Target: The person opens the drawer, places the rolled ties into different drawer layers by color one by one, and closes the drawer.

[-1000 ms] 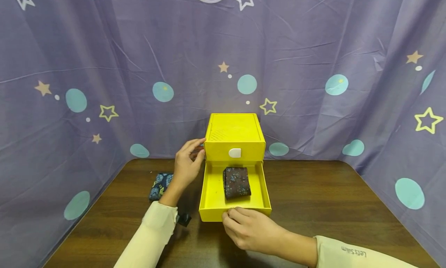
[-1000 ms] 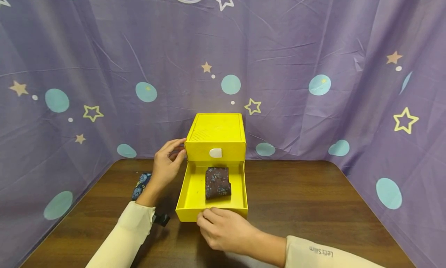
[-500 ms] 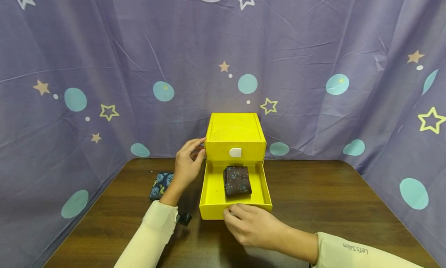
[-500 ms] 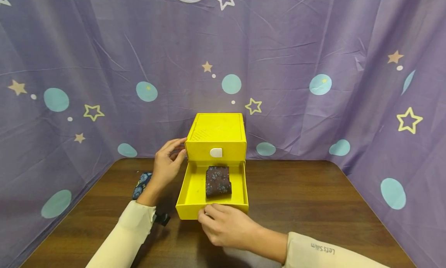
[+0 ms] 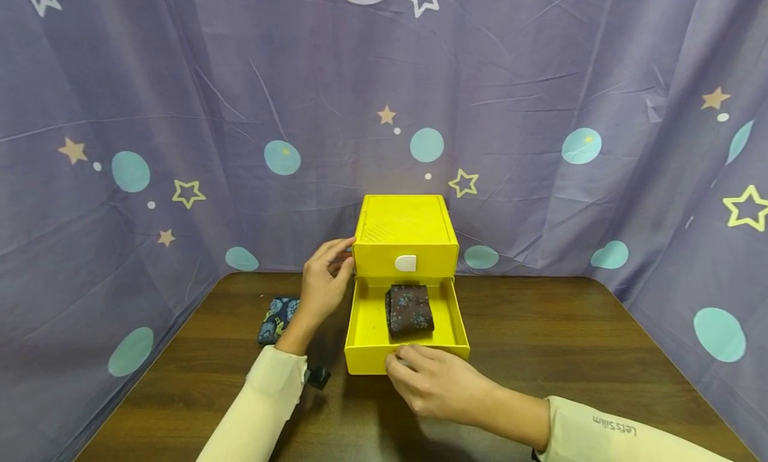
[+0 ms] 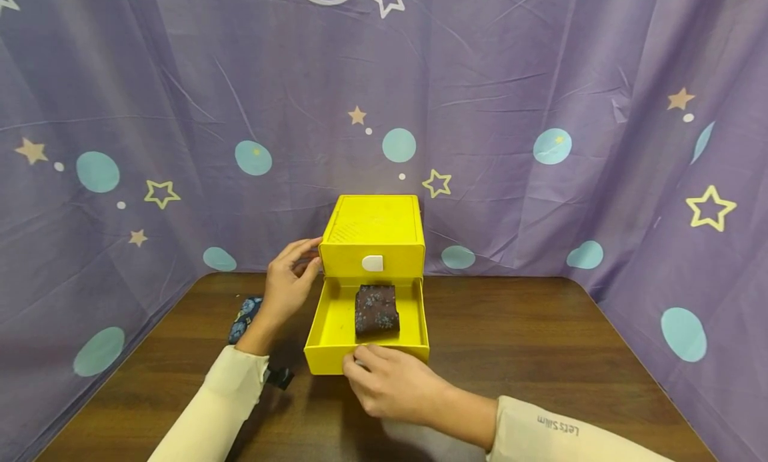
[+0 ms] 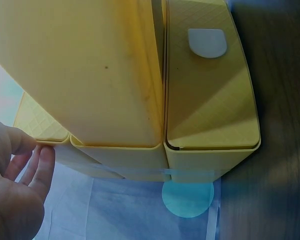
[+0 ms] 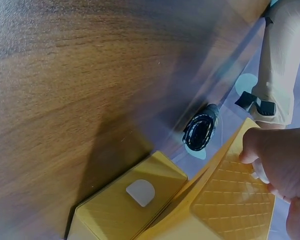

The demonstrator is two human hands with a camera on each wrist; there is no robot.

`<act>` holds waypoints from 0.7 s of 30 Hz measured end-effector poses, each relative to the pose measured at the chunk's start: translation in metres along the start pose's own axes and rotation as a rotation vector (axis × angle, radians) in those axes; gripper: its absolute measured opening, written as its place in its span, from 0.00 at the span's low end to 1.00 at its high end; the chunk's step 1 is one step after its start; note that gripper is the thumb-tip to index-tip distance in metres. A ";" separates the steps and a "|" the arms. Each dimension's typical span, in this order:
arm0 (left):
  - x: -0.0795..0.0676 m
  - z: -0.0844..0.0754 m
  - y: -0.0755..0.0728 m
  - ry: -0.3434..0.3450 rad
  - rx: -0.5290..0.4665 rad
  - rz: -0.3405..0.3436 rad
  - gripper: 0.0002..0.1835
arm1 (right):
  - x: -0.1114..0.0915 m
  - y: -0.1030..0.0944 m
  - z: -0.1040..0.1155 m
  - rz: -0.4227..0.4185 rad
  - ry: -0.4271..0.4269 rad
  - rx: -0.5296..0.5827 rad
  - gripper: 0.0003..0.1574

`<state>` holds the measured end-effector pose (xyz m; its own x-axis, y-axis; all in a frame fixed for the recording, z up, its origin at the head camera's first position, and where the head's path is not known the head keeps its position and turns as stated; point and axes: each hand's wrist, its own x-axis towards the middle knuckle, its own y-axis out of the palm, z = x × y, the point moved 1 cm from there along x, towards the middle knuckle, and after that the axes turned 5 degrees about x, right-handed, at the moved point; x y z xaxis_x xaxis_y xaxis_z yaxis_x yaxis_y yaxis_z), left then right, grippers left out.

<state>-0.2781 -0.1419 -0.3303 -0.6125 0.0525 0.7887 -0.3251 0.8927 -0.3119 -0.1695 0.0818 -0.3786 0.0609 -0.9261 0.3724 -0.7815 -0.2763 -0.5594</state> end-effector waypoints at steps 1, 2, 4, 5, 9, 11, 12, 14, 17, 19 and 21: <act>0.000 0.000 0.000 0.000 0.002 0.002 0.19 | 0.000 0.000 0.000 0.000 0.000 0.000 0.19; 0.000 0.000 0.000 0.001 0.004 0.003 0.19 | 0.000 0.000 0.000 -0.001 0.000 -0.001 0.19; 0.000 0.000 0.000 0.002 0.004 0.003 0.19 | 0.000 0.000 -0.001 -0.003 0.000 0.001 0.19; 0.000 0.000 0.000 0.003 0.003 0.001 0.19 | 0.000 0.000 -0.001 -0.004 0.001 0.002 0.19; 0.000 -0.002 -0.001 0.003 -0.005 -0.008 0.19 | 0.001 0.001 0.000 -0.009 0.004 0.003 0.19; -0.001 -0.002 -0.001 0.002 -0.006 -0.009 0.19 | 0.001 0.001 0.000 -0.010 0.005 0.003 0.19; -0.001 -0.002 -0.001 0.001 -0.005 -0.009 0.19 | 0.001 0.001 0.000 -0.010 0.006 0.003 0.19; 0.000 -0.002 -0.001 -0.002 -0.003 -0.008 0.19 | 0.001 0.001 0.000 -0.007 0.008 0.002 0.19; 0.000 -0.002 -0.001 -0.006 0.000 -0.002 0.19 | 0.001 0.001 -0.001 0.003 0.011 -0.002 0.20; 0.000 -0.002 -0.001 -0.008 0.000 0.000 0.19 | 0.000 0.001 -0.001 0.011 0.013 -0.001 0.20; 0.000 -0.002 -0.001 -0.008 -0.003 0.001 0.19 | 0.000 0.002 -0.002 0.014 0.013 -0.001 0.21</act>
<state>-0.2763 -0.1417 -0.3294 -0.6186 0.0501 0.7841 -0.3226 0.8938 -0.3116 -0.1716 0.0818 -0.3783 0.0418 -0.9263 0.3744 -0.7830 -0.2632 -0.5636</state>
